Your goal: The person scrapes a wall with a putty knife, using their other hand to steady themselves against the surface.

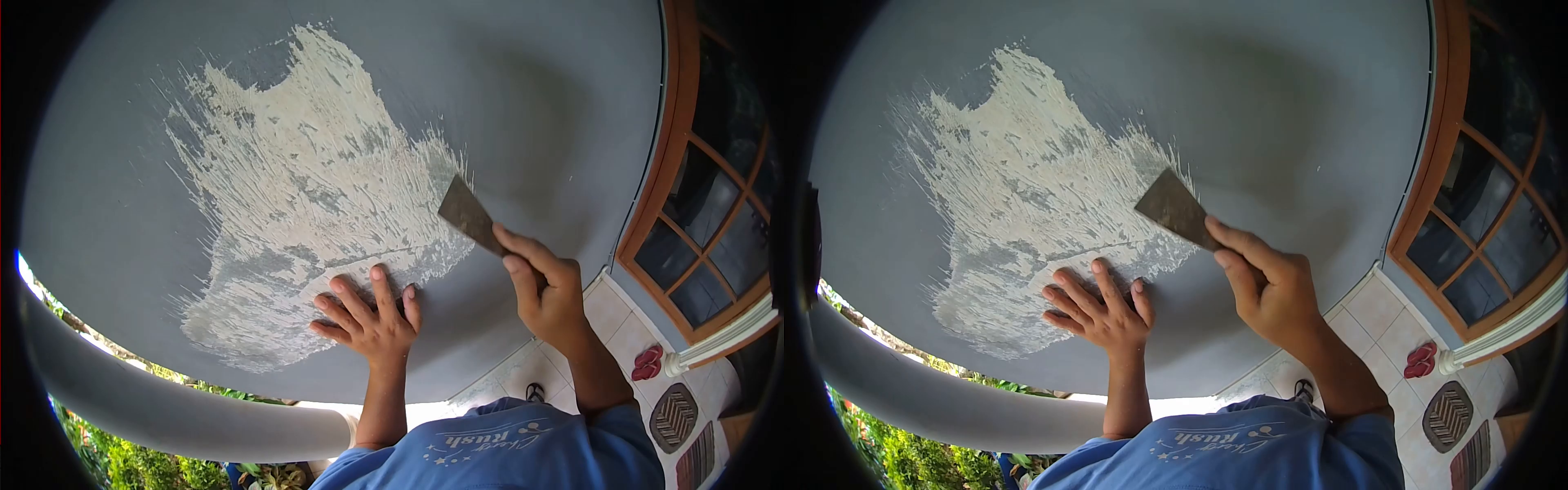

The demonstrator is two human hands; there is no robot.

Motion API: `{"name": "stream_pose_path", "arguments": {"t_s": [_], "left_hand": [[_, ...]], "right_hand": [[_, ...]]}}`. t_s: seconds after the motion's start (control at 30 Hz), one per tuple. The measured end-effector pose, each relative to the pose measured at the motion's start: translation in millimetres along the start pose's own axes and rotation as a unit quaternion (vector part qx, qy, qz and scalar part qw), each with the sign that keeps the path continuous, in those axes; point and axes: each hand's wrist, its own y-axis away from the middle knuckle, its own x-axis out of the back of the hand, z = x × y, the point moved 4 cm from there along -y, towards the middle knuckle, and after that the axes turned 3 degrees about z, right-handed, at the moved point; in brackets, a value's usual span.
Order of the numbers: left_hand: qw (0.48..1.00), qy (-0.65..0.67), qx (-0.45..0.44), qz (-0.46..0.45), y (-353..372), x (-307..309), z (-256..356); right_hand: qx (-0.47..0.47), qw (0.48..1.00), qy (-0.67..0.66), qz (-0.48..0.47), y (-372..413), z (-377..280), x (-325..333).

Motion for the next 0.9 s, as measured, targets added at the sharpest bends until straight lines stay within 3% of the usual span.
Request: {"name": "stream_pose_path", "arguments": {"t_s": [0.17,0.3,0.37,0.4,0.43,0.47,0.57,0.63,0.7,0.87,0.9], "left_hand": [[1.0,-0.007,-0.015,-0.005,2.2,4.4,-1.2],[1.0,-0.009,-0.015,0.008,0.8,3.7,-0.3],[1.0,-0.01,-0.013,0.007,2.9,3.6,-1.6],[1.0,-0.009,-0.014,-0.002,3.7,4.2,-1.7],[1.0,-0.007,-0.012,-0.002,3.2,3.4,-1.3],[1.0,-0.008,-0.012,-0.006,3.4,3.6,-1.5],[1.0,-0.006,-0.011,-0.004,3.3,3.9,-1.0],[1.0,-0.01,-0.012,0.007,2.8,1.3,-1.6],[1.0,-0.012,-0.01,0.005,3.0,0.5,-1.1],[1.0,0.01,0.011,-0.007,7.3,0.3,-1.5],[1.0,0.01,0.011,-0.007,7.6,0.6,-1.3]], "right_hand": [[-0.08,0.996,-0.026,-0.012,-27.1,-9.8,6.9],[0.006,1.0,-0.007,-0.012,-5.6,-4.2,-3.1],[-0.039,0.999,-0.008,-0.003,-3.6,-0.4,-5.2],[-0.12,0.993,-0.015,-0.012,-15.6,-4.0,0.5],[-0.124,0.991,-0.051,-0.009,-25.0,-7.7,5.6],[-0.124,0.989,-0.086,-0.006,-34.2,-10.5,10.5],[-0.105,0.992,-0.063,-0.014,-12.6,-6.8,12.4],[-0.03,0.999,-0.019,-0.019,19.1,-0.2,-0.2],[-0.037,0.999,-0.005,-0.006,19.4,2.1,-2.7],[-0.178,0.98,-0.08,-0.033,-1.9,-0.4,8.9],[-0.148,0.987,-0.061,-0.027,4.7,-1.0,7.6]]}}
